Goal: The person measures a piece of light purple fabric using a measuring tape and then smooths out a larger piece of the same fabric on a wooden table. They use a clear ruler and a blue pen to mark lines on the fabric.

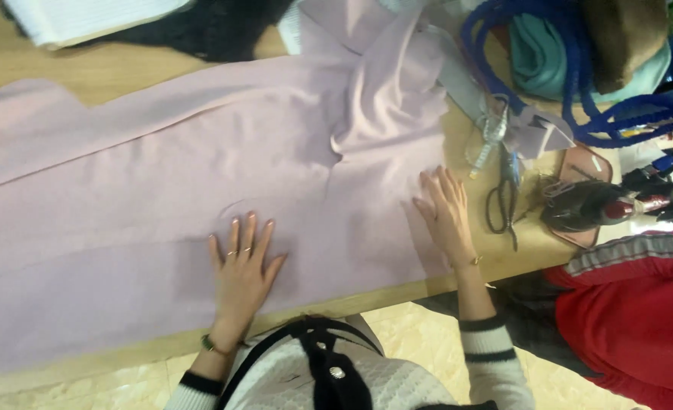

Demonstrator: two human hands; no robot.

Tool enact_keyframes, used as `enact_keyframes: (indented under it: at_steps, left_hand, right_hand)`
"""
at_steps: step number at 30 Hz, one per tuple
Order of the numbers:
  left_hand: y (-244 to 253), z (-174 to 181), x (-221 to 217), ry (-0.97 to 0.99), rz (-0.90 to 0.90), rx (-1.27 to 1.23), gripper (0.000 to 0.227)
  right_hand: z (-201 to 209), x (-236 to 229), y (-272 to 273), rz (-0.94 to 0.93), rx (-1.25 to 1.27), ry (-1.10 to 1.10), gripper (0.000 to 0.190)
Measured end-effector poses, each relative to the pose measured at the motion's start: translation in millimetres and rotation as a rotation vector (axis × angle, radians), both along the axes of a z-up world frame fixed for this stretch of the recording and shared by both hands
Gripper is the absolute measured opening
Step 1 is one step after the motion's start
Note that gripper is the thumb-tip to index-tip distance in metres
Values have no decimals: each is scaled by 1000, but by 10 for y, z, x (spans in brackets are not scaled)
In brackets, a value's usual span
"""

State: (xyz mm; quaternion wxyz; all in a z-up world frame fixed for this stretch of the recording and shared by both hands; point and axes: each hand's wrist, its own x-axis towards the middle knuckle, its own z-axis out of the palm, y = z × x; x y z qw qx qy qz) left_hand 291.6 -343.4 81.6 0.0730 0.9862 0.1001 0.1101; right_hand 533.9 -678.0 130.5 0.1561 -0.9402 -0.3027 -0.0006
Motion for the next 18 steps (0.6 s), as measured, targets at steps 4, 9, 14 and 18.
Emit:
enact_keyframes:
  at_steps: [4,9,14,18]
  left_hand:
    - [-22,-16,-12,43,6,-76,70]
    - [-14,-57,22,-6,14,-80,67]
    - [-24,5,43,80,23,-37,72]
    - [-11,-8,38,84,29,-45,74]
  right_hand:
    - [56,644,-228,-104,-9,62,48]
    - [133,1428,-59,-113,100,90,38]
    - [63,2148,562,62,208,-114,35]
    - [-396,2929,957,60,155,-135,30]
